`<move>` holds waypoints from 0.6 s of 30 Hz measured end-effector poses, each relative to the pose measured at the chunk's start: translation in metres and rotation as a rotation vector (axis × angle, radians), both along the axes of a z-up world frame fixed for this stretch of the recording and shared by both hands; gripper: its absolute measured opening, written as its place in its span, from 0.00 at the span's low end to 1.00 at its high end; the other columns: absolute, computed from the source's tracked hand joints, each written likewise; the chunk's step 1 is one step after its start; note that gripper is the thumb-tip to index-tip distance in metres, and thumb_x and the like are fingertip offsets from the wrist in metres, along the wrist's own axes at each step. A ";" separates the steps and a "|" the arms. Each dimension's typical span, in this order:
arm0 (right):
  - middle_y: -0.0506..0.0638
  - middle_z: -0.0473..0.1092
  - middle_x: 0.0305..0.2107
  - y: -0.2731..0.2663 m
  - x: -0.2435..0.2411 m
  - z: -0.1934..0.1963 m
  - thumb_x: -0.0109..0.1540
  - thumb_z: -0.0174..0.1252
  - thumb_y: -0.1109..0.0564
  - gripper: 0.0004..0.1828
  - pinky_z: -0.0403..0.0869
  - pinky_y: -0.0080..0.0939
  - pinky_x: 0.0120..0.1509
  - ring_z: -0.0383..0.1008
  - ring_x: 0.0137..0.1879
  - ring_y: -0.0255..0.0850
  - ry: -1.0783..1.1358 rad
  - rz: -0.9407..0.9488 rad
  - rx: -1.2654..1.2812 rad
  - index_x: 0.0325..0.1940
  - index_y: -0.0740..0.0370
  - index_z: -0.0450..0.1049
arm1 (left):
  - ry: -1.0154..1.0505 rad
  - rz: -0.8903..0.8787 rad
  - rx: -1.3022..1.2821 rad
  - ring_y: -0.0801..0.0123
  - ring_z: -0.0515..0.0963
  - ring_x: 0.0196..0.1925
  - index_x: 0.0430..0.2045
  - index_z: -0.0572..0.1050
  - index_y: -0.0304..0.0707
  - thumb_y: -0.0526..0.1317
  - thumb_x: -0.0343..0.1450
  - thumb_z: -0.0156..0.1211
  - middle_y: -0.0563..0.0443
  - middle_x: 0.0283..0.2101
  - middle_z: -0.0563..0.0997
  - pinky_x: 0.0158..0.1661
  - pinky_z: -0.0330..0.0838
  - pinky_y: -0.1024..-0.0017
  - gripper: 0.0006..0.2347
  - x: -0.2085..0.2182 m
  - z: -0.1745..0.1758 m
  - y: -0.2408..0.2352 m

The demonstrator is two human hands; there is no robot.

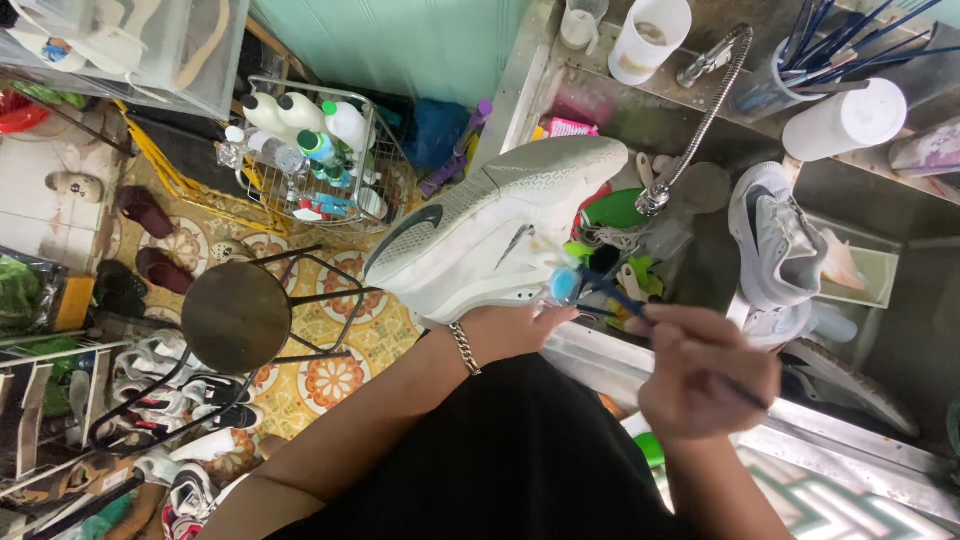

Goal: Applying white dye or paint to a sneaker using a brush at a workstation

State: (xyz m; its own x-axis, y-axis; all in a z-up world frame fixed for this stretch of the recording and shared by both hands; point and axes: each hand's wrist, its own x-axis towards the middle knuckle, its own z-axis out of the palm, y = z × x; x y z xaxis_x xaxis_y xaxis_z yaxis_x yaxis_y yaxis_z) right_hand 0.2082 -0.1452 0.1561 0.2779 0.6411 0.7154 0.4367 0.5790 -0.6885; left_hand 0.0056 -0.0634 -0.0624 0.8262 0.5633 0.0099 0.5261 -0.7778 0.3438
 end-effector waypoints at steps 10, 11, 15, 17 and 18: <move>0.75 0.76 0.39 0.001 0.005 -0.017 0.76 0.57 0.75 0.16 0.86 0.44 0.34 0.88 0.34 0.54 -0.031 0.013 0.058 0.55 0.63 0.58 | 0.179 -0.094 -0.161 0.41 0.81 0.37 0.89 0.69 0.54 0.54 0.87 0.50 0.42 0.40 0.80 0.35 0.71 0.44 0.29 -0.014 0.020 -0.003; 0.83 0.77 0.42 0.005 0.006 -0.008 0.78 0.59 0.72 0.17 0.86 0.45 0.37 0.86 0.32 0.56 -0.027 -0.097 -0.029 0.54 0.62 0.56 | 0.152 -0.033 -0.204 0.40 0.79 0.44 0.89 0.69 0.51 0.57 0.86 0.50 0.40 0.46 0.79 0.42 0.70 0.44 0.31 -0.011 0.026 -0.001; 0.73 0.82 0.44 -0.014 -0.006 -0.038 0.75 0.61 0.71 0.11 0.92 0.44 0.43 0.93 0.44 0.55 0.031 0.094 0.123 0.54 0.60 0.69 | 0.100 0.090 -0.295 0.37 0.76 0.58 0.88 0.69 0.44 0.64 0.85 0.50 0.37 0.60 0.77 0.56 0.67 0.45 0.36 -0.008 0.055 0.012; 0.76 0.82 0.42 -0.016 -0.004 -0.029 0.76 0.63 0.68 0.12 0.90 0.43 0.39 0.93 0.38 0.51 -0.013 0.041 -0.012 0.51 0.59 0.65 | 0.048 0.209 -0.384 0.34 0.73 0.73 0.87 0.68 0.37 0.70 0.83 0.50 0.33 0.73 0.75 0.69 0.65 0.45 0.42 -0.007 0.069 0.017; 0.76 0.82 0.42 -0.007 -0.002 -0.023 0.76 0.63 0.68 0.12 0.90 0.43 0.39 0.93 0.38 0.51 -0.012 0.041 -0.017 0.51 0.59 0.65 | 0.049 0.209 -0.389 0.34 0.73 0.73 0.87 0.68 0.37 0.70 0.83 0.50 0.33 0.73 0.75 0.69 0.65 0.45 0.42 -0.006 0.075 0.018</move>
